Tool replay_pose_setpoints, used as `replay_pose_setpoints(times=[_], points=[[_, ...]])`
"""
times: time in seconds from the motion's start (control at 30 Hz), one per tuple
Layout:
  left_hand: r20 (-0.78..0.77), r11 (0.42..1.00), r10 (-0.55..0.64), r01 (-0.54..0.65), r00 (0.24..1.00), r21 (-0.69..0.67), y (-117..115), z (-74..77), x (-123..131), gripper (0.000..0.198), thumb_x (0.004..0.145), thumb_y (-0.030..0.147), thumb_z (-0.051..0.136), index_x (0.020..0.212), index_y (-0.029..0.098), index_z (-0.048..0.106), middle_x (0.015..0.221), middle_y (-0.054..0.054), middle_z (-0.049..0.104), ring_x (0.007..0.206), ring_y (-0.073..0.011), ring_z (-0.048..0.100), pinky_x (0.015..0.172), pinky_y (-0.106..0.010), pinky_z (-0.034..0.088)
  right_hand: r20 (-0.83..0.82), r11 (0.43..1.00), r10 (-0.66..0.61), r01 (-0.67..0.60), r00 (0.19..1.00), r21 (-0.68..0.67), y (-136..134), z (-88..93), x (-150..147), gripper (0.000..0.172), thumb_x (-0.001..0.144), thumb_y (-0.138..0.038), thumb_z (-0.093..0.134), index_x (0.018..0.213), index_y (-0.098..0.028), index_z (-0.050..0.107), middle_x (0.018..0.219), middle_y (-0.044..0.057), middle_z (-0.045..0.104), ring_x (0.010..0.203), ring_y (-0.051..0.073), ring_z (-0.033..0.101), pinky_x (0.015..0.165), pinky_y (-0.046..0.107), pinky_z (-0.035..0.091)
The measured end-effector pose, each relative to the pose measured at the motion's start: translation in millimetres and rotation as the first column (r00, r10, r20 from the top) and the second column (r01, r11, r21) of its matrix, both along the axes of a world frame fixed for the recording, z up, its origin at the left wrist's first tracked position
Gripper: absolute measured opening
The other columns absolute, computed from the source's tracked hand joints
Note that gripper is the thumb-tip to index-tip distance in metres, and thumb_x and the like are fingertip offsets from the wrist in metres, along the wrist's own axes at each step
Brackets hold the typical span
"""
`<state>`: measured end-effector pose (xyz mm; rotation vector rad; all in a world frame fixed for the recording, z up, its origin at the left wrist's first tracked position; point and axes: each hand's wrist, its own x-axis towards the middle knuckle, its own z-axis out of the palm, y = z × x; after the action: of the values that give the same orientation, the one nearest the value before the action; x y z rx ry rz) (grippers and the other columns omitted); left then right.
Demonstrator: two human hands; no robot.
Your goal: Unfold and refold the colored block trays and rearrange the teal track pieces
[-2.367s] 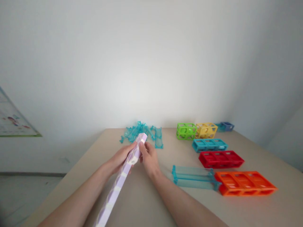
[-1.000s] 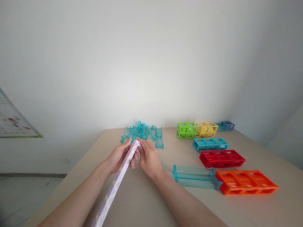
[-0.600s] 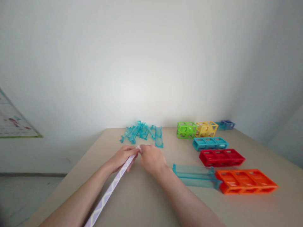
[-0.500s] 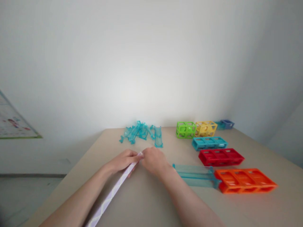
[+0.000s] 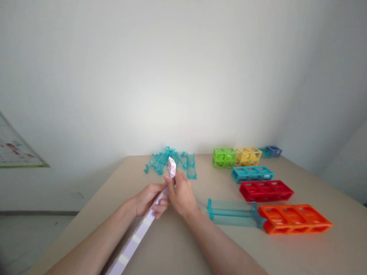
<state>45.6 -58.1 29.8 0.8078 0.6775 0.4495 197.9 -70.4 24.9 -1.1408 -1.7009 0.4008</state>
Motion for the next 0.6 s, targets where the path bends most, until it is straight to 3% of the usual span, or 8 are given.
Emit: replay_pose_setpoints(times=[0.1, 0.2, 0.4, 0.47, 0.6], points=[[-0.013, 0.992, -0.124, 0.124, 0.992, 0.027, -4.7, -3.8, 2.2, 0.042, 0.085, 0.059, 0.047, 0.079, 0.018, 0.055, 0.055, 0.004, 0.043, 0.035, -0.0072, 0.035, 0.037, -0.024, 0.047, -0.058, 0.987, -0.024, 0.015, 0.998, -0.159, -0.7, 2.7, 0.4, 0.046, 0.091, -0.055, 0.043, 0.075, -0.017, 0.062, 0.066, 0.004, 0.065, 0.059, 0.016, 0.058, 0.056, 0.026, 0.041], [-0.056, 0.982, -0.176, 0.179, 0.983, 0.064, -7.6, -3.0, 2.9, 0.044, 0.086, 0.062, 0.045, 0.082, 0.018, 0.052, 0.056, 0.004, 0.043, 0.037, -0.0070, 0.036, 0.038, -0.023, 0.047, -0.072, 0.968, -0.082, 0.062, 0.994, -0.244, 1.2, 6.3, 2.2, 0.054, 0.086, -0.063, 0.044, 0.063, -0.017, 0.059, 0.059, 0.002, 0.061, 0.056, 0.015, 0.056, 0.051, 0.024, 0.037], [-0.159, 0.964, -0.122, 0.155, 0.980, 0.217, -9.7, -6.3, 8.9, 0.044, 0.082, 0.063, 0.050, 0.081, 0.019, 0.045, 0.056, 0.005, 0.047, 0.038, -0.0069, 0.042, 0.038, -0.020, 0.043, -0.239, 0.874, -0.155, 0.021, 0.959, -0.485, 12.1, 0.6, 4.0, 0.058, 0.084, -0.063, 0.043, 0.057, -0.016, 0.063, 0.053, 0.006, 0.061, 0.050, 0.017, 0.056, 0.050, 0.026, 0.039], [-0.189, 0.961, -0.084, 0.130, 0.978, 0.244, -7.8, -6.7, 8.9, 0.045, 0.082, 0.064, 0.050, 0.082, 0.020, 0.044, 0.055, 0.006, 0.048, 0.037, -0.0068, 0.042, 0.037, -0.021, 0.044, -0.287, 0.864, -0.163, -0.004, 0.944, -0.503, 13.8, -2.0, 2.9, 0.059, 0.084, -0.064, 0.043, 0.057, -0.015, 0.064, 0.052, 0.006, 0.061, 0.048, 0.017, 0.056, 0.050, 0.027, 0.040], [-0.167, 0.976, -0.054, 0.088, 0.984, 0.199, -1.8, -4.3, 4.9, 0.044, 0.086, 0.063, 0.041, 0.084, 0.020, 0.046, 0.052, 0.006, 0.045, 0.034, -0.0067, 0.038, 0.036, -0.024, 0.047, -0.360, 0.937, -0.070, -0.062, 0.930, -0.343, 10.3, -5.1, -2.0, 0.053, 0.086, -0.063, 0.043, 0.075, -0.015, 0.064, 0.065, 0.005, 0.065, 0.054, 0.016, 0.058, 0.053, 0.025, 0.043]])
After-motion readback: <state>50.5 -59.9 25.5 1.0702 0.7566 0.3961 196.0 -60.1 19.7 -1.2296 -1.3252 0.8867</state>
